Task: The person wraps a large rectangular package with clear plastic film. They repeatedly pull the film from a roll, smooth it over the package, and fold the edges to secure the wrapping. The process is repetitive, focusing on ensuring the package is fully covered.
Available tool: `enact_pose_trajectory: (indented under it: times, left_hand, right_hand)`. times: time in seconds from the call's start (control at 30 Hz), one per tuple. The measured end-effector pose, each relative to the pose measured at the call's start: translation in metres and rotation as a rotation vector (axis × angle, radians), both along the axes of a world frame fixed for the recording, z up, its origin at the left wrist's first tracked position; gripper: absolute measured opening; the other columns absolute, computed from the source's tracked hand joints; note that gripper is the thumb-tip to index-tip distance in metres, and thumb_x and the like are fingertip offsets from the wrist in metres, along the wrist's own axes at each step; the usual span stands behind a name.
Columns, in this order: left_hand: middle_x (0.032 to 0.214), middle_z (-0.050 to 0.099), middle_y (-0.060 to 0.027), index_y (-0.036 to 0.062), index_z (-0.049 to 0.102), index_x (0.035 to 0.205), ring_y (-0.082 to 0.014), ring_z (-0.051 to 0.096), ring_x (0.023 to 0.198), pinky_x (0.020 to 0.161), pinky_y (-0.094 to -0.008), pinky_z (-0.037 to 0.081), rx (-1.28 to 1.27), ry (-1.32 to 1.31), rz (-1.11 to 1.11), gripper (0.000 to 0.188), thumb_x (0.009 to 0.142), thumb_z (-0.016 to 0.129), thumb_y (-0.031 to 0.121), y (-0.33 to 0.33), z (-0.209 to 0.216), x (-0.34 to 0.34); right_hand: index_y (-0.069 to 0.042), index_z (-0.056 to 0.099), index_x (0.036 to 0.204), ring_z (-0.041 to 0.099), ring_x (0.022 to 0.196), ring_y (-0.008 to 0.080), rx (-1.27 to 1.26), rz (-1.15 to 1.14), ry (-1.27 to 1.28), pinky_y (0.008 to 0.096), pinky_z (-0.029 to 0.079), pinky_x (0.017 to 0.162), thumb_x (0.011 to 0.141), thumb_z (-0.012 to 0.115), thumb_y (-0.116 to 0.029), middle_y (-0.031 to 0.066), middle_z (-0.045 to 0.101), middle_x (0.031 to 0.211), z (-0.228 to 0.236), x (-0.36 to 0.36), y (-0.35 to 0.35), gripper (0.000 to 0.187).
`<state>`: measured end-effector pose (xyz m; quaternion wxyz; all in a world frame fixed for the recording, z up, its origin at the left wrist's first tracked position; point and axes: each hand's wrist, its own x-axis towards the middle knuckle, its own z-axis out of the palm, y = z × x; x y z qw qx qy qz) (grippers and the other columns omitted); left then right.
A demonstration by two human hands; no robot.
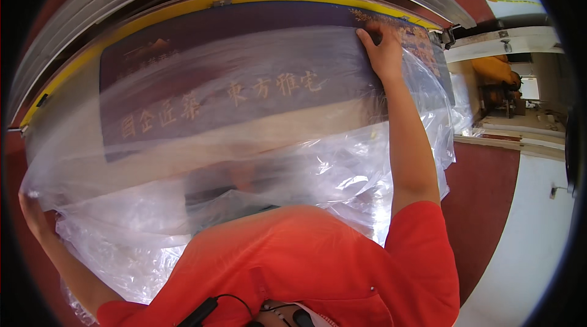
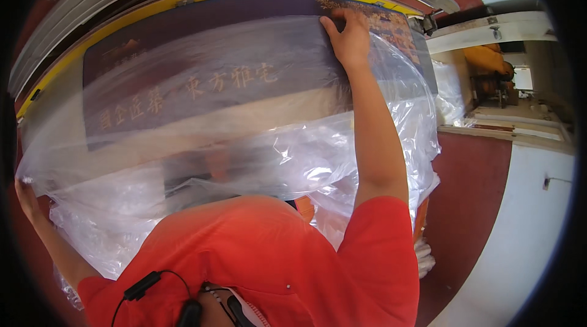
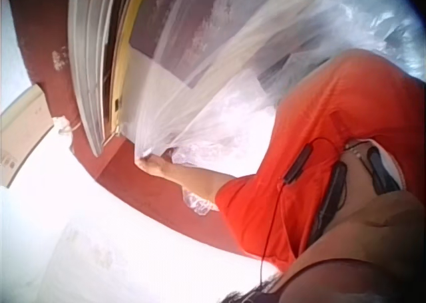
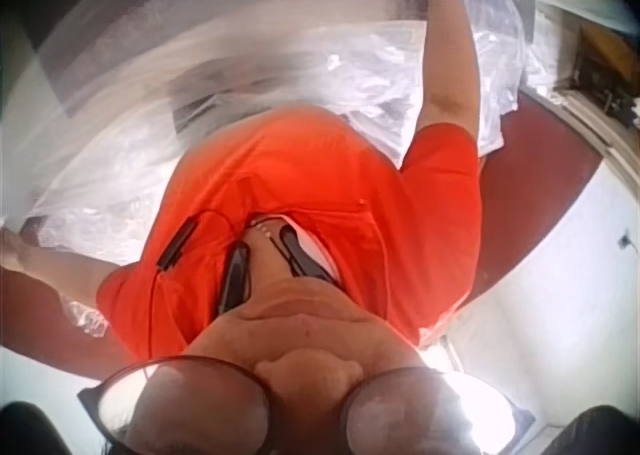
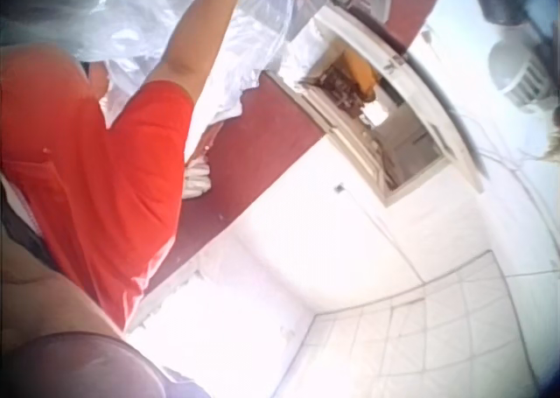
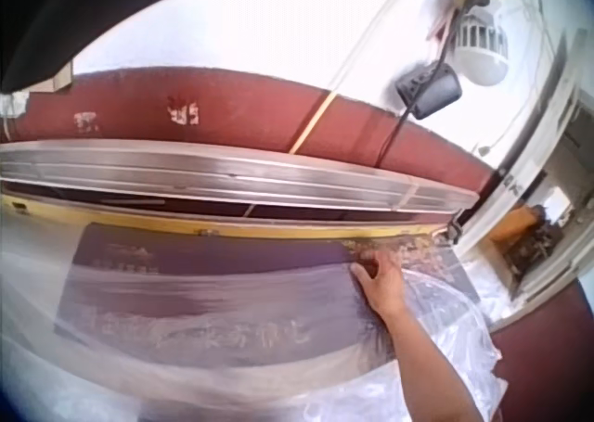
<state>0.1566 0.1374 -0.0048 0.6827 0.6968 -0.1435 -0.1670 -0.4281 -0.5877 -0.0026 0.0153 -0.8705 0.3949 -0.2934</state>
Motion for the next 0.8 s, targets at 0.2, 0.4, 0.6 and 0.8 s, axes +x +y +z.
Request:
enact_pose_trajectory:
  times: [0.2, 0.4, 0.6, 0.8]
  left_hand:
    - [0.103, 0.05, -0.0082, -0.0023, 0.045, 0.107, -0.0167, 0.046, 0.096, 0.083, -0.0253, 0.034, 0.373, -0.287, 0.153, 0.036, 0.086, 0.037, 0.026, -0.007, 0.022, -0.049]
    - [0.087, 0.056, -0.0085, -0.0023, 0.053, 0.095, -0.0145, 0.051, 0.078, 0.068, -0.0269, 0.042, 0.833, -0.569, 0.319, 0.034, 0.084, 0.039, 0.026, 0.027, -0.003, 0.067]
    - [0.094, 0.057, -0.0097, 0.0044, 0.056, 0.097, -0.0226, 0.054, 0.086, 0.075, -0.0306, 0.04, 0.807, -0.585, 0.644, 0.041, 0.077, 0.046, 0.039, -0.164, -0.063, 0.077]
    - [0.093, 0.057, -0.0166, -0.0019, 0.056, 0.094, -0.0262, 0.053, 0.09, 0.076, -0.0333, 0.039, 1.078, -0.458, 0.638, 0.062, 0.073, 0.043, 0.055, -0.254, -0.06, 0.086]
  right_hand:
    - [-0.005, 0.053, 0.078, 0.048, 0.071, 0.0227, -0.207, 0.126, 0.11, 0.0337, 0.039, 0.063, 0.075, 0.055, -0.021, 0.0075, 0.052, 0.07, 0.004, 0.001, 0.003, 0.016]
    - [-0.003, 0.048, 0.076, 0.043, 0.043, 0.0106, 0.832, 0.242, -0.575, 0.0252, 0.037, 0.042, 0.081, 0.048, -0.023, 0.0032, 0.045, 0.054, 0.041, -0.006, 0.025, 0.02]
    - [0.001, 0.052, 0.077, 0.055, 0.058, 0.0236, 0.132, -0.079, -0.18, 0.033, 0.042, 0.056, 0.078, 0.049, -0.024, 0.0139, 0.056, 0.062, 0.011, -0.008, -0.06, 0.025]
    - [-0.001, 0.058, 0.074, 0.053, 0.062, 0.0151, 0.363, -0.4, -0.312, 0.027, 0.041, 0.059, 0.07, 0.06, -0.032, 0.0085, 0.058, 0.068, 0.001, 0.021, -0.108, 0.032]
